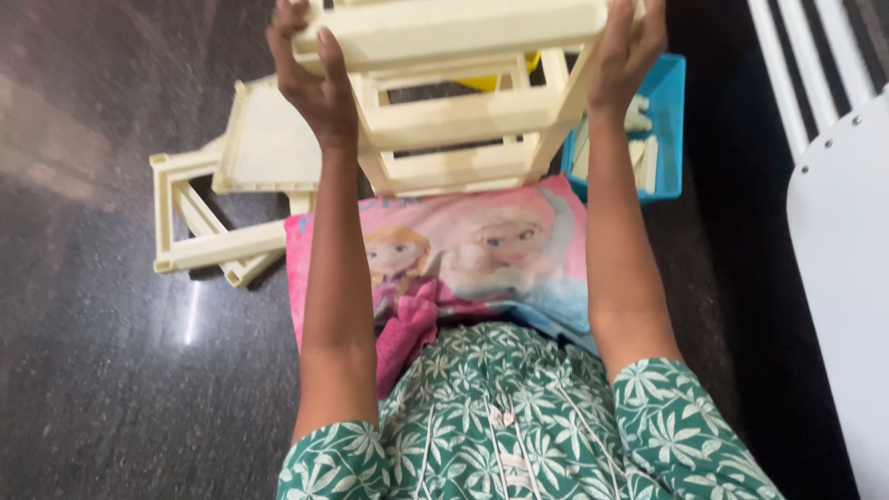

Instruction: The person assembles a stack of cream-colored plastic frames by hand, inserting vertical supports and aligning each layer. The person works on a pink pillow on the floor, using parts from a blue bin to build a multi-tiered structure.

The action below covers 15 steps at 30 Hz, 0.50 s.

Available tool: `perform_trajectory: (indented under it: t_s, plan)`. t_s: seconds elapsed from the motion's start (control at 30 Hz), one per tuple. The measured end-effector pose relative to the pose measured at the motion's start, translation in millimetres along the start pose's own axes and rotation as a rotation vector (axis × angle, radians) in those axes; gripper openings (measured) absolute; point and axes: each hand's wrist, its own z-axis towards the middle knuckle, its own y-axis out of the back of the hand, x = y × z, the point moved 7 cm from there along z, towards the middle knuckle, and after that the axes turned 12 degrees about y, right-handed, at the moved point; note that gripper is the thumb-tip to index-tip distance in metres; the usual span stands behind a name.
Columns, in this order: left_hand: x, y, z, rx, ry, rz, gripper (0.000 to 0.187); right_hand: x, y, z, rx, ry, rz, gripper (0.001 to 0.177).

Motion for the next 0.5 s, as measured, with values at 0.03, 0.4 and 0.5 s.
perform_trajectory:
  t_s: [0.03,0.4,0.5]
  plan:
    - [-3,0,-1,0.000,-0.033,0.011,0.030,6,-2,4,0.011,-0.039,0.029,0.027]
    - [-13,-1,0,-0.023,0.076,0.100,0.038,48,-22,27,0.026,-0.100,-0.105,0.035]
    - [1,-4,-13,0.018,0.237,0.019,0.059,45,-24,26,0.027,-0.173,-0.256,0.037]
